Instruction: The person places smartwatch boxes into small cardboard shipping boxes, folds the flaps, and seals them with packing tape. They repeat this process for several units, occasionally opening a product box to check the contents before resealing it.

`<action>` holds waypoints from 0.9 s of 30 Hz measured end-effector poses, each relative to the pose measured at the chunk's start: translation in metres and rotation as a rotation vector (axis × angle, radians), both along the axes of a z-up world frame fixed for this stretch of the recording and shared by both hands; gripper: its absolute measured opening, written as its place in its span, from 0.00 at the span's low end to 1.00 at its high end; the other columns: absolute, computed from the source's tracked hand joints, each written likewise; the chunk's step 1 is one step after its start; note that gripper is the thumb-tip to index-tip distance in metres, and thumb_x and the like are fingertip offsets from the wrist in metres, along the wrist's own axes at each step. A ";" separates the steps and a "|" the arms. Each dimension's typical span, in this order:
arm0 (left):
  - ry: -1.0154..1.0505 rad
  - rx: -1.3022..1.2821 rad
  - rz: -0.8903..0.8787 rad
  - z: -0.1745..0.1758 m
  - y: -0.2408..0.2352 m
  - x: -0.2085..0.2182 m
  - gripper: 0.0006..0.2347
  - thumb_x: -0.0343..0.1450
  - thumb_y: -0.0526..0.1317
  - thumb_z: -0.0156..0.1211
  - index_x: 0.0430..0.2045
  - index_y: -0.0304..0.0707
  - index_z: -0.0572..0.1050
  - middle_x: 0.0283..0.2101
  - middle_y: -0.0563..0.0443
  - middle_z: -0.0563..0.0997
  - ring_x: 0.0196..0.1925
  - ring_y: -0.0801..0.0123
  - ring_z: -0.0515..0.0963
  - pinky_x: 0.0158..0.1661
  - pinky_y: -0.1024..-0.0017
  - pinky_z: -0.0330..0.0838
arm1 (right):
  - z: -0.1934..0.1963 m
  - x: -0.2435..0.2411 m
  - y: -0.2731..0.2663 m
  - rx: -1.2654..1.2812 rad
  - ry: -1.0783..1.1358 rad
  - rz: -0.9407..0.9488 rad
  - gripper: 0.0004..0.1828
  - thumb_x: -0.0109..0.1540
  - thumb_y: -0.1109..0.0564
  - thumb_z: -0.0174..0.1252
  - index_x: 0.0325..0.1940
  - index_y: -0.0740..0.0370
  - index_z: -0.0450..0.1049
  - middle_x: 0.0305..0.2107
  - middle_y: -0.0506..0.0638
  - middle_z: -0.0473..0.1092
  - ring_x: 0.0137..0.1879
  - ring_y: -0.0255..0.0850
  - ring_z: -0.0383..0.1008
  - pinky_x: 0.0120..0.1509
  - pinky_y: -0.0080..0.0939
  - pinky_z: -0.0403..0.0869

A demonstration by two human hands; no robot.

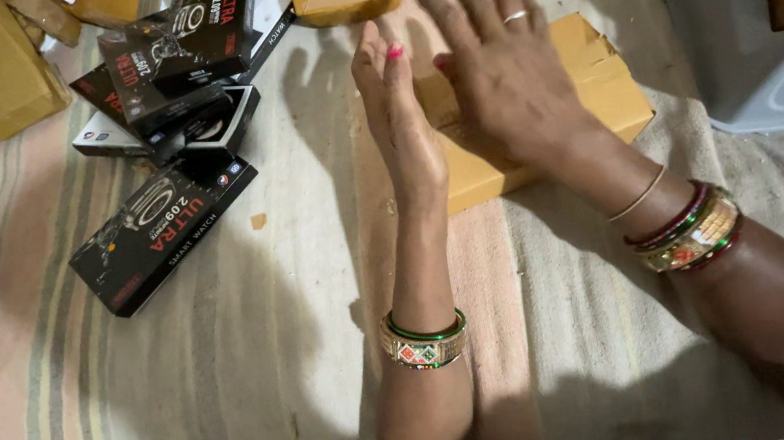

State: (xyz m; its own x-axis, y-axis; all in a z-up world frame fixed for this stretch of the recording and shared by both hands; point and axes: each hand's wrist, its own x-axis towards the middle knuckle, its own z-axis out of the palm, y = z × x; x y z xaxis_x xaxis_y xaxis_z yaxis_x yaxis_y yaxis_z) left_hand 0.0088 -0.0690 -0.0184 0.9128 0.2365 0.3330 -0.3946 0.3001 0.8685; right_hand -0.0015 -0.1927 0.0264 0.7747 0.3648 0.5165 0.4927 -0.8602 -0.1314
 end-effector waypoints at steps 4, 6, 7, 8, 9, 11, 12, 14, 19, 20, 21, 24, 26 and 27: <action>0.000 -0.007 -0.044 -0.002 0.000 0.000 0.33 0.78 0.54 0.45 0.73 0.28 0.50 0.77 0.29 0.50 0.81 0.48 0.48 0.76 0.53 0.43 | -0.001 0.002 -0.002 -0.034 0.315 -0.047 0.34 0.70 0.41 0.37 0.80 0.51 0.47 0.75 0.62 0.45 0.81 0.62 0.32 0.78 0.75 0.37; 0.014 -0.025 -0.064 0.001 -0.001 0.000 0.32 0.77 0.54 0.45 0.72 0.29 0.51 0.77 0.30 0.50 0.80 0.47 0.48 0.76 0.52 0.43 | 0.002 0.009 -0.015 -0.051 0.458 -0.151 0.36 0.69 0.35 0.30 0.80 0.46 0.44 0.75 0.60 0.41 0.80 0.60 0.27 0.77 0.76 0.32; 0.030 -0.016 -0.058 0.003 0.000 0.000 0.32 0.77 0.54 0.45 0.72 0.30 0.51 0.76 0.30 0.51 0.80 0.47 0.49 0.75 0.52 0.43 | 0.003 0.012 -0.025 -0.059 0.478 -0.206 0.37 0.68 0.33 0.27 0.81 0.45 0.44 0.76 0.59 0.40 0.80 0.59 0.26 0.78 0.76 0.31; 0.045 -0.008 -0.051 0.004 0.001 0.000 0.32 0.77 0.54 0.45 0.72 0.30 0.52 0.76 0.31 0.52 0.80 0.47 0.50 0.75 0.51 0.43 | 0.004 0.015 -0.036 -0.066 0.498 -0.261 0.38 0.68 0.32 0.25 0.81 0.43 0.43 0.76 0.58 0.40 0.80 0.58 0.25 0.78 0.76 0.30; 0.049 -0.016 -0.045 0.005 0.001 -0.001 0.32 0.77 0.54 0.45 0.72 0.30 0.53 0.75 0.31 0.53 0.80 0.48 0.50 0.75 0.51 0.43 | 0.002 0.016 -0.047 -0.031 0.500 -0.283 0.38 0.68 0.31 0.24 0.80 0.44 0.43 0.76 0.59 0.39 0.80 0.60 0.24 0.76 0.78 0.29; 0.057 -0.034 -0.030 0.005 0.003 -0.004 0.31 0.76 0.54 0.45 0.70 0.30 0.57 0.75 0.31 0.55 0.80 0.48 0.50 0.74 0.51 0.43 | -0.001 0.017 -0.063 0.038 0.502 -0.326 0.38 0.68 0.30 0.23 0.79 0.44 0.43 0.76 0.61 0.37 0.79 0.64 0.22 0.73 0.80 0.27; 0.050 -0.017 0.000 0.005 0.003 -0.005 0.30 0.77 0.55 0.44 0.70 0.30 0.58 0.75 0.31 0.56 0.80 0.48 0.51 0.75 0.51 0.44 | -0.003 0.017 -0.065 0.022 0.478 -0.359 0.37 0.68 0.31 0.24 0.80 0.44 0.44 0.76 0.62 0.37 0.79 0.64 0.21 0.73 0.81 0.27; 0.038 0.016 0.066 0.006 0.005 -0.008 0.30 0.78 0.56 0.44 0.69 0.30 0.60 0.75 0.31 0.58 0.80 0.47 0.53 0.76 0.50 0.45 | -0.003 0.015 -0.057 -0.010 0.428 -0.420 0.36 0.69 0.33 0.25 0.80 0.43 0.46 0.77 0.64 0.38 0.80 0.66 0.21 0.73 0.84 0.26; 0.069 0.080 0.145 0.010 -0.002 -0.012 0.32 0.75 0.59 0.44 0.69 0.32 0.59 0.74 0.33 0.58 0.78 0.43 0.55 0.71 0.42 0.49 | -0.007 0.007 0.007 -0.162 0.444 -0.207 0.36 0.69 0.34 0.28 0.79 0.45 0.44 0.77 0.57 0.35 0.80 0.59 0.21 0.76 0.79 0.27; 0.075 0.069 0.132 0.011 -0.002 -0.012 0.33 0.75 0.60 0.45 0.68 0.33 0.58 0.74 0.33 0.56 0.77 0.43 0.54 0.70 0.39 0.50 | -0.011 0.006 0.023 -0.260 0.341 -0.155 0.43 0.62 0.37 0.36 0.81 0.49 0.42 0.76 0.58 0.35 0.80 0.61 0.22 0.73 0.79 0.28; 0.086 0.101 0.154 0.010 -0.002 -0.014 0.33 0.74 0.61 0.44 0.69 0.34 0.57 0.73 0.33 0.57 0.75 0.41 0.58 0.68 0.39 0.55 | -0.015 0.004 0.033 -0.357 0.243 -0.101 0.52 0.55 0.40 0.44 0.82 0.53 0.39 0.76 0.59 0.36 0.79 0.63 0.24 0.69 0.78 0.29; 0.156 0.242 0.216 0.011 -0.002 -0.013 0.33 0.73 0.62 0.42 0.69 0.36 0.58 0.71 0.32 0.59 0.69 0.40 0.68 0.62 0.39 0.68 | -0.023 0.006 0.033 -0.384 0.349 0.012 0.46 0.62 0.37 0.42 0.79 0.56 0.39 0.76 0.57 0.36 0.80 0.59 0.26 0.76 0.73 0.31; 0.266 0.398 0.243 0.010 -0.004 -0.012 0.32 0.74 0.62 0.39 0.68 0.38 0.60 0.71 0.33 0.61 0.64 0.42 0.74 0.56 0.44 0.76 | -0.023 0.008 0.021 -0.351 0.306 -0.031 0.42 0.65 0.41 0.40 0.80 0.55 0.41 0.76 0.58 0.38 0.80 0.58 0.29 0.75 0.75 0.31; 0.213 0.555 0.306 0.011 -0.004 -0.011 0.31 0.76 0.62 0.39 0.67 0.37 0.62 0.70 0.33 0.63 0.68 0.42 0.72 0.61 0.44 0.71 | -0.020 0.011 0.016 -0.336 0.281 -0.050 0.40 0.66 0.42 0.39 0.81 0.55 0.42 0.76 0.59 0.40 0.80 0.58 0.30 0.75 0.76 0.32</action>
State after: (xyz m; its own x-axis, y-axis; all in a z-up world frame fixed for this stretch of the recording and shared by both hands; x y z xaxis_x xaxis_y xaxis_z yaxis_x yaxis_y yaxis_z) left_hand -0.0024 -0.0725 -0.0070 0.8909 0.3411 0.2999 -0.1937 -0.3119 0.9302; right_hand 0.0097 -0.1769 0.0064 0.8891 0.4349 0.1426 0.4343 -0.9000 0.0371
